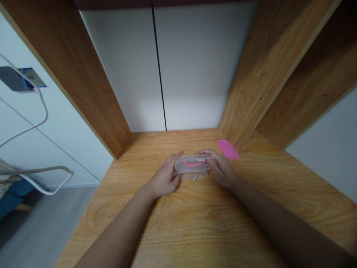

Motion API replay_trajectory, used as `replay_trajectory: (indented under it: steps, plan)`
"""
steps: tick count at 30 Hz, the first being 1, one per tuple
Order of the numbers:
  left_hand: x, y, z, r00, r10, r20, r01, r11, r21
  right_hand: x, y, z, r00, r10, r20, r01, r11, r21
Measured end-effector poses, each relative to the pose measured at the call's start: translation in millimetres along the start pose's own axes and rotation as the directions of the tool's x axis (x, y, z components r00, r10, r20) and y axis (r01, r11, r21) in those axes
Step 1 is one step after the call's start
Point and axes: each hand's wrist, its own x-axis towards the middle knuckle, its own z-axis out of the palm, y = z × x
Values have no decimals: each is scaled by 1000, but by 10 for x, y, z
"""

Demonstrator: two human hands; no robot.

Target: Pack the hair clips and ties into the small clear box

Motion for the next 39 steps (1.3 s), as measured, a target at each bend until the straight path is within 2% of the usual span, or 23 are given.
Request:
replay_trajectory:
  steps: [9, 14, 26, 30, 34, 39]
  plan:
    - [48, 77, -26, 998, 54, -35, -56, 998, -31, 0, -2, -20, 987, -157, 26, 155, 987, 51]
    - [50, 111, -41, 998, 52, -26, -53, 997, -58, 6, -13, -33, 982, -187, 22, 185, 981, 59]
    - [51, 207, -58, 992, 90, -91, -98, 991, -89, -31, -98, -101, 933, -359, -27, 358, 933, -36]
    - [48, 163, -44, 988, 73, -133, -83, 994, -70, -23, -92, -69, 943, -330, -37, 327, 943, -61]
    - [47, 146, -41, 980, 80, -183, -91, 995, -49, -9, -56, -20, 954, -267, -136, 262, 964, -57]
    - [59, 178, -35, 983, 82, -162, -82, 997, 6, 17, -58, -1, 963, -46, -267, 35, 998, -49]
